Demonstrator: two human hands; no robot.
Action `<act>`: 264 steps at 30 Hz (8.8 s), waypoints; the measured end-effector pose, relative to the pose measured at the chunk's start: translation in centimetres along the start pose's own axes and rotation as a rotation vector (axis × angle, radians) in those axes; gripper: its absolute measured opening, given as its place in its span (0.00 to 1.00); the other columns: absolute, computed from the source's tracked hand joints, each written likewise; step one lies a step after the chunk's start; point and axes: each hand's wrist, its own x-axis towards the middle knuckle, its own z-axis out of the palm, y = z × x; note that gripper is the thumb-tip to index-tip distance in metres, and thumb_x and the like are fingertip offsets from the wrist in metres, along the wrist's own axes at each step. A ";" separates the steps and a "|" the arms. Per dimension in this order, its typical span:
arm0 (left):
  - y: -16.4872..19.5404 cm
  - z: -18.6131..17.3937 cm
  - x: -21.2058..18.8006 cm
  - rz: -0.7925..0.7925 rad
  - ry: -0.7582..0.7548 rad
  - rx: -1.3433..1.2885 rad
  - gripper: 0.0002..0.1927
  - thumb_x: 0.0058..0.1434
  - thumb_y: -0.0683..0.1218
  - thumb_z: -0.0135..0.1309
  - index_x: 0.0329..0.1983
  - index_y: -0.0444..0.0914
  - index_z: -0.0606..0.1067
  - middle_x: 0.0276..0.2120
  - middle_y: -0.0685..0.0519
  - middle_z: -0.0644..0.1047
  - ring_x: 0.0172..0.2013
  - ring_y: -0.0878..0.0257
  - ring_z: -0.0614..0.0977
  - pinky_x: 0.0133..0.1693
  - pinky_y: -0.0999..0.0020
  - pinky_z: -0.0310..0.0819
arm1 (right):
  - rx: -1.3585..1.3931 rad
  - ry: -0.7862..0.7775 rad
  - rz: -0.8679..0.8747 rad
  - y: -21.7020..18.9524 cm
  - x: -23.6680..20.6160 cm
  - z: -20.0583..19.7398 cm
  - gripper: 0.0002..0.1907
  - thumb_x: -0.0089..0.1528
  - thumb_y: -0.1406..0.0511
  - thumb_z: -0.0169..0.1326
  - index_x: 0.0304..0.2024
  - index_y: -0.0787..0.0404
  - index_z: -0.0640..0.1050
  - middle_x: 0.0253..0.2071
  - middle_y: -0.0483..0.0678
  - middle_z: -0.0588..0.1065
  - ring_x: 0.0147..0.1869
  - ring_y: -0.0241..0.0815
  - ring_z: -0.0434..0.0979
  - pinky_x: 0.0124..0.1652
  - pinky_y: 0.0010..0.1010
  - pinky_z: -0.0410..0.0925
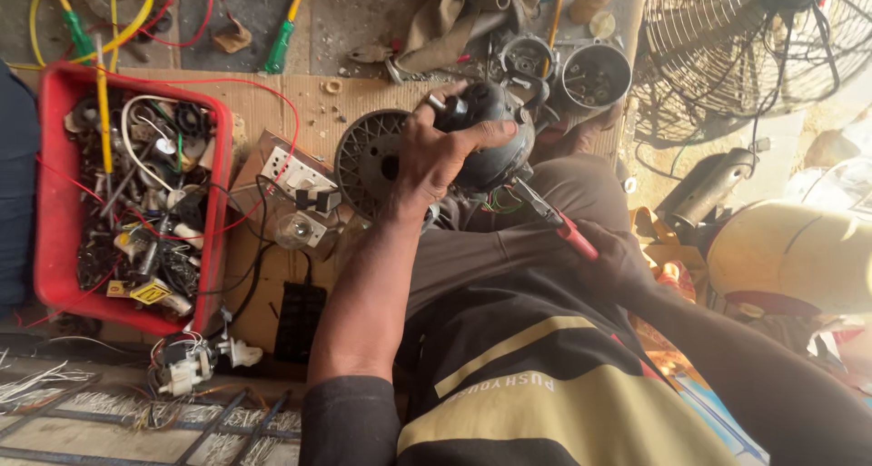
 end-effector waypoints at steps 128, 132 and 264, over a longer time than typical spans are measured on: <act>-3.8 -11.0 -2.9 0.312 0.428 0.587 0.68 0.22 0.55 0.84 0.69 0.45 0.61 0.56 0.34 0.67 0.58 0.36 0.70 0.58 0.41 0.65 | -0.140 -0.200 0.013 -12.6 13.2 5.0 0.22 0.52 0.65 0.62 0.48 0.59 0.72 0.37 0.58 0.77 0.45 0.61 0.80 0.42 0.48 0.70; -3.5 -9.9 -4.1 0.346 0.506 0.551 0.66 0.23 0.53 0.82 0.69 0.44 0.62 0.57 0.36 0.67 0.59 0.37 0.71 0.58 0.40 0.64 | -0.211 -0.244 -0.059 -13.0 11.3 1.9 0.31 0.53 0.64 0.62 0.59 0.56 0.71 0.42 0.59 0.78 0.48 0.60 0.80 0.45 0.49 0.70; 2.8 -6.8 -7.0 0.797 0.558 0.585 0.30 0.33 0.51 0.79 0.30 0.40 0.70 0.46 0.42 0.67 0.50 0.47 0.71 0.48 0.48 0.67 | -0.051 -0.528 0.521 -13.0 5.0 -2.4 0.23 0.58 0.58 0.60 0.54 0.60 0.73 0.46 0.52 0.77 0.55 0.48 0.79 0.54 0.40 0.71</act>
